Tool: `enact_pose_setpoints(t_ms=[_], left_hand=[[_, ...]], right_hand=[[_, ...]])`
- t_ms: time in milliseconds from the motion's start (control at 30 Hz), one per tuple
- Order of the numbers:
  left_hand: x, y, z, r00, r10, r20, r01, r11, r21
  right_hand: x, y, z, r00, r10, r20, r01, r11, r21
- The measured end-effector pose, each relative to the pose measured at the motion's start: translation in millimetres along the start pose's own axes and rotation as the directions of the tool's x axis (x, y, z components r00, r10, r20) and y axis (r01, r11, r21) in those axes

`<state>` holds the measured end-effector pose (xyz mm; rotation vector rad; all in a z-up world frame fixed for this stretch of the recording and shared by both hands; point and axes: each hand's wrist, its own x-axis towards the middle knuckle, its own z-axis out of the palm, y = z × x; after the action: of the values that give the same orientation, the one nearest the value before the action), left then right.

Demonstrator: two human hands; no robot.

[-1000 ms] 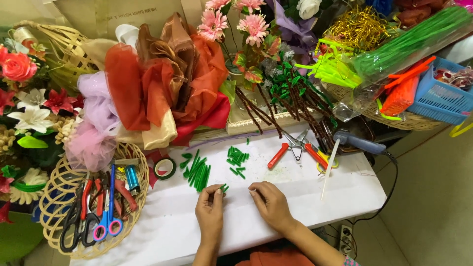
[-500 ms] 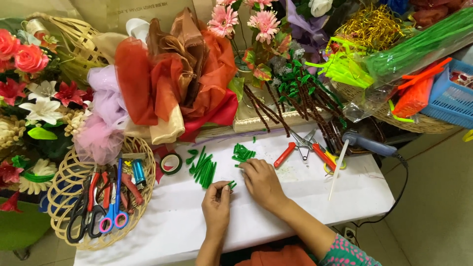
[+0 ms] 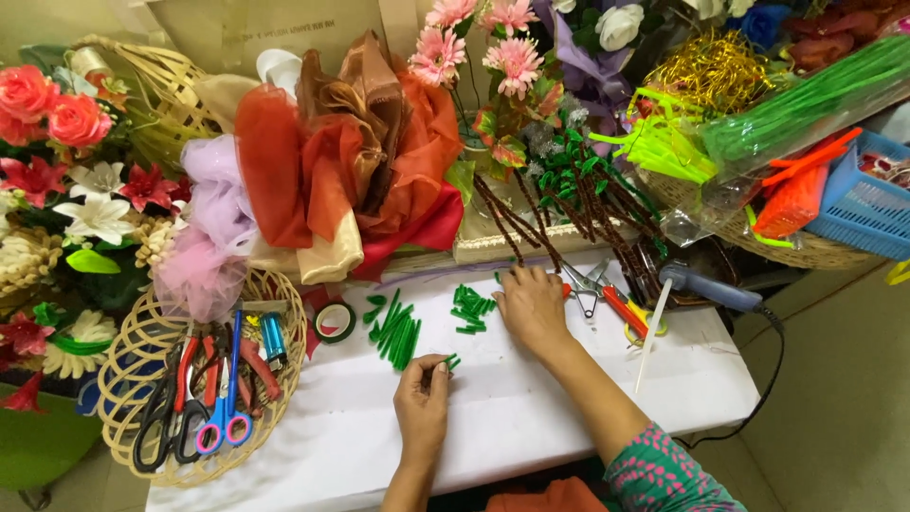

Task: The person uses red-handled shears to cut green plastic floral stems into short segments on a white table. They gather the cut pieces, briefly handle a brown twisted stem, and continue cutting and arranging the green segments.

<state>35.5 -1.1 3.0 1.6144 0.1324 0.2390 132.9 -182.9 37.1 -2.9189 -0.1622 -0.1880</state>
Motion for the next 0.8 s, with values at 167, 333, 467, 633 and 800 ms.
enact_pose_setpoints(t_ms=[167,333,467,633,800], left_hand=[[1,-3,2,1.0,-0.012,-0.022,0.012,1.0,0.016],[1,-5,2,1.0,0.015,-0.025,-0.014,1.0,0.012],[2,-1,3,1.0,0.022,-0.011,-0.022,1.0,0.004],[6,0,3,0.999,0.03,-0.023,-0.029,0.999,0.018],[2,-2,1,0.999,0.022,-0.025,-0.023,1.0,-0.013]], right_hand=[[-21,8,13,0.94,-0.053,-0.338,0.061,0.998,0.014],[-63,-8,2,0.887,-0.106,-0.45,0.195,0.968,0.156],[-68,5,18,0.884,-0.108,-0.454,0.218,0.956,0.197],[-65,6,17,0.891,-0.062,-0.449,0.183,0.956,0.23],[-69,2,17,0.908,-0.037,-0.417,0.151,0.958,0.245]])
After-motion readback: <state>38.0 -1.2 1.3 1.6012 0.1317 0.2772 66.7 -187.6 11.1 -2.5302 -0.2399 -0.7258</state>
